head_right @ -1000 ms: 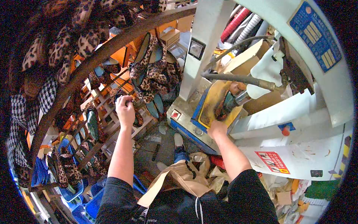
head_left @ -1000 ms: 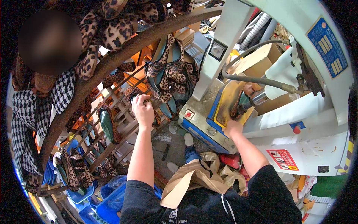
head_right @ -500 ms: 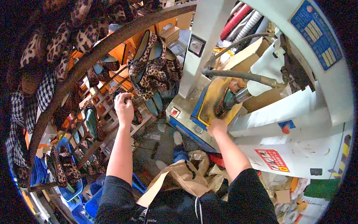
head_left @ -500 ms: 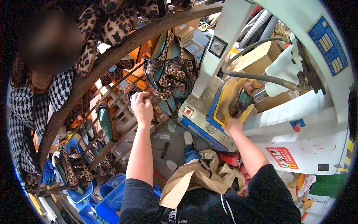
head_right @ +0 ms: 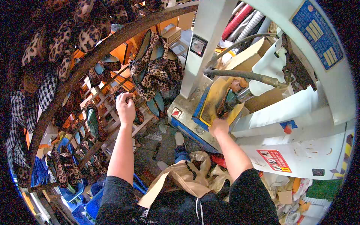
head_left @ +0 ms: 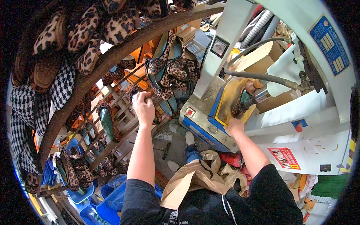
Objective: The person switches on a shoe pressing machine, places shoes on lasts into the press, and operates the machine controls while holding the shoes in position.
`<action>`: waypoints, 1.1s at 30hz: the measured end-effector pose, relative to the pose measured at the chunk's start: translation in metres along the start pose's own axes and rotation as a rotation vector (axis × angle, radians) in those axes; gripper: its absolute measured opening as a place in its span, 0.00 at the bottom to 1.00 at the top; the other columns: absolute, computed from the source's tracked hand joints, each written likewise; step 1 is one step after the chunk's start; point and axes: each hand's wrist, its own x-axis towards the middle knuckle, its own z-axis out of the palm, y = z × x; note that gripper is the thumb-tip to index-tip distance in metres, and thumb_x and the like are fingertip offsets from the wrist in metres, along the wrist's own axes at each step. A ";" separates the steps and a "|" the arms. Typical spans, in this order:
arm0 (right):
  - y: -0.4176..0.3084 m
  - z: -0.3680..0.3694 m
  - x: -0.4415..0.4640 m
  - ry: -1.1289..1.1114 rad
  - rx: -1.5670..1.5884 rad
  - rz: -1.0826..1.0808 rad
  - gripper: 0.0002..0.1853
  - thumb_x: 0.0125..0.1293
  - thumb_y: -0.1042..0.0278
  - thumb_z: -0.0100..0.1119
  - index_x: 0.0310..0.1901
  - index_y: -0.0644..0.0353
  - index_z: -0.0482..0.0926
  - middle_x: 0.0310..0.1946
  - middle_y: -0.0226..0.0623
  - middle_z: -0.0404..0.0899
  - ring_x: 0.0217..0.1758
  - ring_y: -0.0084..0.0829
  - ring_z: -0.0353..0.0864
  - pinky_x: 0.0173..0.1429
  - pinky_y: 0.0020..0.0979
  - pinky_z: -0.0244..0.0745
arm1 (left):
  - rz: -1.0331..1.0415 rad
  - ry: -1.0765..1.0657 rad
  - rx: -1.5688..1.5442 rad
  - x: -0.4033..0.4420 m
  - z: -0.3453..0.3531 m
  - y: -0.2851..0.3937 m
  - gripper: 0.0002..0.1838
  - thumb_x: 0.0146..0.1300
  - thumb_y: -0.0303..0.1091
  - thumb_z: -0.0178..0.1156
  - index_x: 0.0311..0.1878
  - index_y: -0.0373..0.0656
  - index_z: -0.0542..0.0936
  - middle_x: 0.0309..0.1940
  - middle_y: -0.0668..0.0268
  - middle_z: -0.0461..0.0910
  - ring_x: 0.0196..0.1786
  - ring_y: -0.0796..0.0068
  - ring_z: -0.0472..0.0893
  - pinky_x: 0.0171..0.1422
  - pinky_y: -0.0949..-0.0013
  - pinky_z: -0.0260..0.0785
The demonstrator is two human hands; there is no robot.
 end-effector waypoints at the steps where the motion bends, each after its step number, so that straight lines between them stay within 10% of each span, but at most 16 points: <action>1: 0.000 -0.001 0.000 -0.005 -0.001 0.002 0.28 0.65 0.41 0.70 0.50 0.61 0.89 0.52 0.46 0.90 0.58 0.44 0.88 0.60 0.40 0.83 | -0.006 -0.002 0.002 0.000 0.000 0.000 0.11 0.57 0.20 0.60 0.42 0.42 0.84 0.47 0.57 0.83 0.59 0.52 0.78 0.68 0.53 0.68; 33: 0.001 0.001 0.001 -0.004 0.068 0.020 0.25 0.64 0.45 0.72 0.50 0.59 0.89 0.51 0.48 0.89 0.57 0.47 0.89 0.60 0.43 0.83 | -0.043 -0.062 0.008 0.001 -0.002 0.000 0.10 0.58 0.22 0.61 0.43 0.42 0.84 0.49 0.57 0.83 0.63 0.51 0.77 0.71 0.52 0.66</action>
